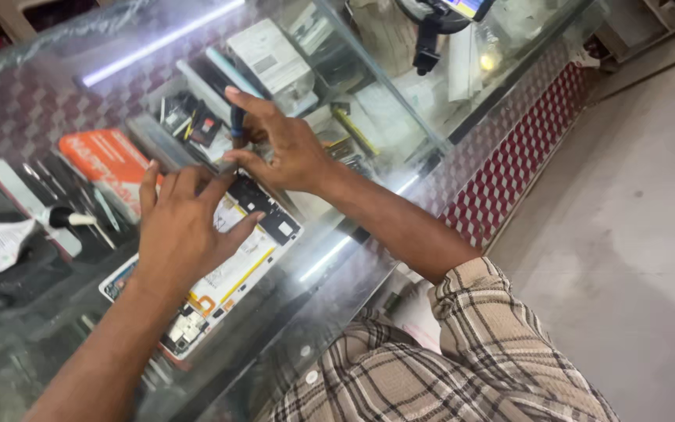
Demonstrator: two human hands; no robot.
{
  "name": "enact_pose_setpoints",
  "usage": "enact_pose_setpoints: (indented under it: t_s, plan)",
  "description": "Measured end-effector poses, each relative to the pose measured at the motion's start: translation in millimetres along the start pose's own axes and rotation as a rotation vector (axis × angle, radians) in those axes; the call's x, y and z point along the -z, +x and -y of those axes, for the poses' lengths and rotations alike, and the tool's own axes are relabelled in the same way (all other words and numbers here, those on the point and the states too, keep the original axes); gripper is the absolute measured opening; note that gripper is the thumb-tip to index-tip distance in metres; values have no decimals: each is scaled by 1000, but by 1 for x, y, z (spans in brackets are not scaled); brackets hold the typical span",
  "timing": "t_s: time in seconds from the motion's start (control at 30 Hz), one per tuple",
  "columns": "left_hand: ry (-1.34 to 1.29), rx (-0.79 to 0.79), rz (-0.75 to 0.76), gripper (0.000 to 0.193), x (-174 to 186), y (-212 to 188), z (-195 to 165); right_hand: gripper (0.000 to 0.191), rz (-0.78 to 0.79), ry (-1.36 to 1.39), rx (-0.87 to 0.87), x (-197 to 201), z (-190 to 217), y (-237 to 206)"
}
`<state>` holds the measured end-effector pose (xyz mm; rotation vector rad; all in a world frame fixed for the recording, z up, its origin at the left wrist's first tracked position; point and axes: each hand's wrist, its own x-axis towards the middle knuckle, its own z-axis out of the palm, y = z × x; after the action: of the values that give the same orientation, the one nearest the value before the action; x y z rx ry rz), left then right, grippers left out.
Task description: The person uses a prying tool to separate the back cover from a smartphone chassis on a glass counter. They repeatedly pry along the edges and corners, then lift and reposition the phone to continue prying. The phone remains open with the battery exposed by the end.
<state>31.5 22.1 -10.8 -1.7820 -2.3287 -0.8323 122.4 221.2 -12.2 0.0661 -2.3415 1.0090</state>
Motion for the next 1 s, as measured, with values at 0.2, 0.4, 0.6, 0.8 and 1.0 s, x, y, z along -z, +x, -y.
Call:
enact_pose_setpoints:
  t_s: [0.2, 0.4, 0.6, 0.8, 1.0]
  plan:
    - [53, -15, 4, 65, 3, 1, 2, 64, 2, 172, 14, -6, -3, 1]
    - [51, -23, 3, 65, 1, -1, 3, 72, -130, -159, 243, -9, -3, -4]
    - [81, -19, 11, 67, 0, 0, 3, 67, -134, -117, 160, -12, -5, -2]
    - [84, -8, 39, 68, 0, 1, 3, 61, -51, -46, 212, -10, -7, -5]
    - [46, -7, 30, 65, -1, 1, 4, 69, -132, -331, 200, -11, -7, -6]
